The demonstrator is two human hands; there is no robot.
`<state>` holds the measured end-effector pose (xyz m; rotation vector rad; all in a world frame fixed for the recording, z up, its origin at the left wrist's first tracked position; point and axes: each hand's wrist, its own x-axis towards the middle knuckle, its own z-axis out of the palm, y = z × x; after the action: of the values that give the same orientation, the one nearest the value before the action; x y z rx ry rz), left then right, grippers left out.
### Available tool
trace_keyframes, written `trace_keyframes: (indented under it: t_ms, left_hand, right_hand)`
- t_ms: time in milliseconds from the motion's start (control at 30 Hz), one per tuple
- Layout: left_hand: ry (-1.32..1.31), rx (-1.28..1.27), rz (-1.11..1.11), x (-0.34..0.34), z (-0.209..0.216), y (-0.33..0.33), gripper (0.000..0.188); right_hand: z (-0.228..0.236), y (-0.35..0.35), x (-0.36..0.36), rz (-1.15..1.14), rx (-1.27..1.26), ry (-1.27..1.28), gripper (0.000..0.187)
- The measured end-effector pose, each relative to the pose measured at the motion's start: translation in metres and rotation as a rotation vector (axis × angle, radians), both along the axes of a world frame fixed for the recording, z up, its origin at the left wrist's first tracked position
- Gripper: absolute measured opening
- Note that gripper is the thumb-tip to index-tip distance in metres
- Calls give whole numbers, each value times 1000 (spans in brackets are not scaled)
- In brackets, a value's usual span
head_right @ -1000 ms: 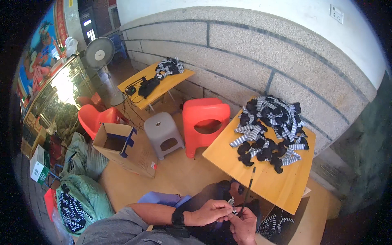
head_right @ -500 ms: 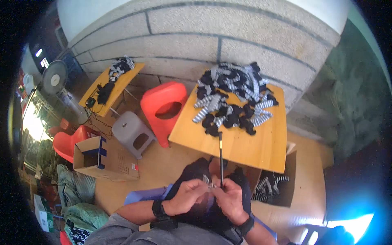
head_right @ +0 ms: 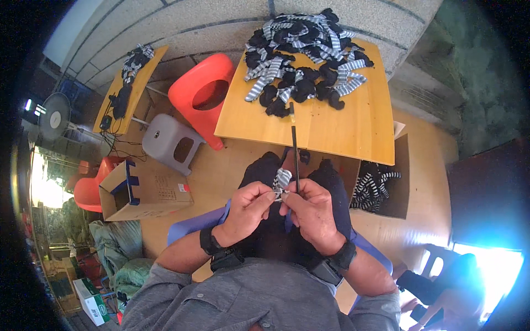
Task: The recorder uses a thin rod to turn small striped textile tubes inside out or prepare them for manufacturing.
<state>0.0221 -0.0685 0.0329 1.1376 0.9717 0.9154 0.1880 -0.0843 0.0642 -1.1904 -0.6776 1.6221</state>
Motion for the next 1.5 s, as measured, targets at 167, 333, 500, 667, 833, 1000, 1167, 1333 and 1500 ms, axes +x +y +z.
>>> trace_keyframes:
  t_ms: [167, 333, 500, 667, 833, 1000, 1167, 1333, 1500]
  left_hand:
    - [-15, -36, 43, -3, 16, 0, 13]
    - [-49, -70, 23, -5, 19, 4, 15]
    - [-72, -156, -46, -3, 24, 5, 16]
    - [-6, -56, -62, -1, 15, 1, 16]
    - [46, 113, -68, 0, 14, -3, 9]
    - [50, 220, -68, -2, 25, 7, 23]
    - [304, 591, -184, -6, 38, 11, 26]
    - [388, 599, -171, -8, 28, 14, 19]
    - [76, 181, -101, -9, 14, 13, 19]
  right_hand:
    - [-3, -4, -5, 6, -96, 286, 7]
    - [-2, -2, -1, 72, -185, 574, 9]
    - [-3, 2, 6, 101, -174, 642, 11]
    - [-2, 3, 7, 61, -152, 601, 10]
    - [17, 7, 9, 25, -102, 317, 10]
    - [23, 9, 16, 200, 23, 62, 11]
    - [27, 9, 20, 324, 63, -101, 7]
    - [13, 7, 15, 246, 91, -137, 7]
    - [13, 2, 2, 133, 177, -230, 13]
